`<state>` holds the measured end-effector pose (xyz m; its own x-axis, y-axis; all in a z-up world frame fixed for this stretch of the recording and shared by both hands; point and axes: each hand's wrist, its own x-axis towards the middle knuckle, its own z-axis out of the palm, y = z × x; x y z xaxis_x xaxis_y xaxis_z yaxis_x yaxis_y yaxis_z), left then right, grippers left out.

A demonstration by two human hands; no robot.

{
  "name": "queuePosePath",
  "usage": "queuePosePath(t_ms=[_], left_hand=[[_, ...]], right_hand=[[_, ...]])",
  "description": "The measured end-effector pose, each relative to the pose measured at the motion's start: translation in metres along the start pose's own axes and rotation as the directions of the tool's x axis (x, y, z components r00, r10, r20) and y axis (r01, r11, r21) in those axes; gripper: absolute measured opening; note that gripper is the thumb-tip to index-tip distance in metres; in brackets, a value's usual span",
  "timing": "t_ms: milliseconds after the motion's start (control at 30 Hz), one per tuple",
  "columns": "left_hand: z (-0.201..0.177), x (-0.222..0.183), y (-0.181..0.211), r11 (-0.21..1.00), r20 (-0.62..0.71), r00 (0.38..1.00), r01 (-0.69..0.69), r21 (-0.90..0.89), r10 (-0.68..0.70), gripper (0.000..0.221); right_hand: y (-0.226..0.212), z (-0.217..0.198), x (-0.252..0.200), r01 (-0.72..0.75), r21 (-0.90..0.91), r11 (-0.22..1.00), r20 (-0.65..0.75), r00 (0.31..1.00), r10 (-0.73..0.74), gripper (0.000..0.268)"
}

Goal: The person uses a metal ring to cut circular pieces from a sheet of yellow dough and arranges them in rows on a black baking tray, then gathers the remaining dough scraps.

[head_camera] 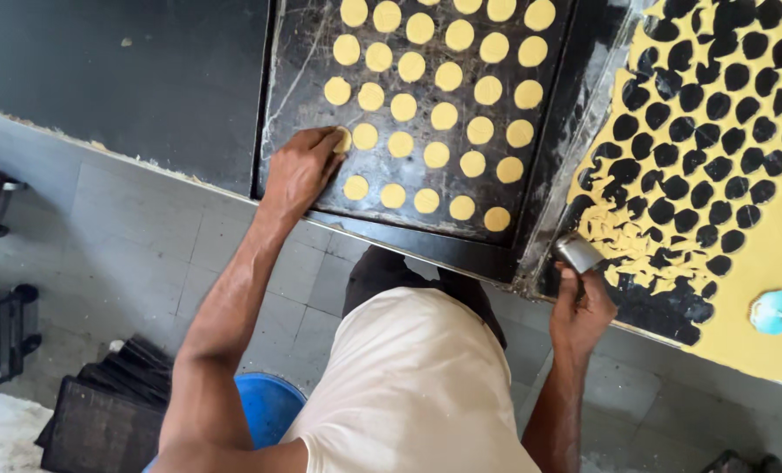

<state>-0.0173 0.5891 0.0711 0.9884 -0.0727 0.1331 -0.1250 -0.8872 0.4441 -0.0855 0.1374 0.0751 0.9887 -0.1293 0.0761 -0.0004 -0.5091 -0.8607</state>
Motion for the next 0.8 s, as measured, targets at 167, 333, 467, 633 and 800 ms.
queuePosePath(t_ms=[167,333,467,633,800], left_hand=[[0.018,-0.009,-0.015,0.988,-0.039,0.999,0.01,-0.151,-0.016,0.064],[0.028,0.005,-0.027,0.98,-0.034,0.999,0.011,-0.2,-0.018,0.051],[0.028,0.008,-0.024,0.982,-0.033,0.996,0.074,-0.174,-0.081,0.042],[0.031,-0.003,-0.009,0.996,-0.072,0.994,0.082,-0.025,-0.084,0.053],[0.043,-0.012,0.025,0.948,0.067,0.961,0.251,0.196,-0.269,0.081]], right_hand=[[-0.01,0.011,-0.004,0.005,-0.043,0.999,0.004,1.0,-0.005,0.017],[-0.021,0.02,-0.002,-0.059,-0.097,0.993,0.028,0.998,0.062,0.015],[-0.015,0.02,0.017,-0.002,-0.143,0.99,0.068,0.998,0.012,0.011],[0.014,0.001,0.051,0.261,-0.151,0.954,0.066,0.965,-0.253,0.015],[0.034,-0.053,0.112,0.216,-0.224,0.95,0.121,0.974,-0.193,0.013]])
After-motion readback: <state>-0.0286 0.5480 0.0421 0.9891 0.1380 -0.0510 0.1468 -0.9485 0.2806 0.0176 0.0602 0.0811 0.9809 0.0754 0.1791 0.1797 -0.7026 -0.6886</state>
